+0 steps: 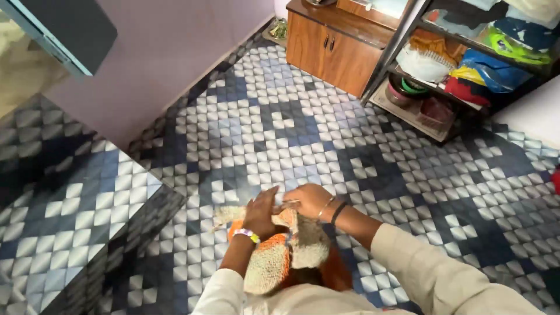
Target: The person sweeps the floor and stairs, picks up two mats, shakes them out to clean them, and then places them back on the floor.
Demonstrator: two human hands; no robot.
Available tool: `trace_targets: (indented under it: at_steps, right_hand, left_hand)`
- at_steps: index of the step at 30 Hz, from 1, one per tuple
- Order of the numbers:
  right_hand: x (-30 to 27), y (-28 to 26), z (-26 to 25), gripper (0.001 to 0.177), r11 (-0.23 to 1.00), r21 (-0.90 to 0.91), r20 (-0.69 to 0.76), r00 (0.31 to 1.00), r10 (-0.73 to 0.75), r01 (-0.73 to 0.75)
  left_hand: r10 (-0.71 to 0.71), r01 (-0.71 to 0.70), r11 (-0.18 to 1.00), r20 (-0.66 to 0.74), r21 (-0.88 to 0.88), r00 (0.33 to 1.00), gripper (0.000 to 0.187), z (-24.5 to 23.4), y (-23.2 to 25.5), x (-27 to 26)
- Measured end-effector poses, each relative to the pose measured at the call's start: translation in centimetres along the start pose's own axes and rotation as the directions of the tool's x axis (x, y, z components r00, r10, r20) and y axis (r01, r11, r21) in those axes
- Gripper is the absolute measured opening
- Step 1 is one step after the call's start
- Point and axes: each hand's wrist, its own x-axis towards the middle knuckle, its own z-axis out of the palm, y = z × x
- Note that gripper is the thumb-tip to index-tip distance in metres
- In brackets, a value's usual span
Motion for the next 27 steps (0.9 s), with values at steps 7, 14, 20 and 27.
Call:
trace_targets:
  at_steps: [7,14,20,27]
  right_hand:
    - [-2.8,-3.4,-5.0,0.053,0.637,0.763,0.022,0.989,0.145,-0.11]
    - [-10.1,-0.4,3.8,0.114,0.641,0.76,-0.049,0.974,0.221,-0.107]
    - [-8.0,0.8,8.7,0.115,0.661,0.727,-0.425,0.878,0.22,0.186]
    - [-6.3,13.6,12.7,0.039,0.85,0.309,-0.225,0.836,0.501,-0.427]
  left_hand:
    - [-0.363,0.375,0.924,0.14,-0.075,0.921,0.026,-4.2,5.3,1.1]
    - [-0.42,0.435,0.887,0.124,-0.151,0.899,0.023,-7.4,11.0,5.0]
    - [-0.213,0.224,0.972,0.141,-0.069,0.967,0.029,-8.6,15.3,7.7]
    - [-0.285,0.262,0.952,0.139,0.159,0.948,0.032,-9.6,10.7,7.2]
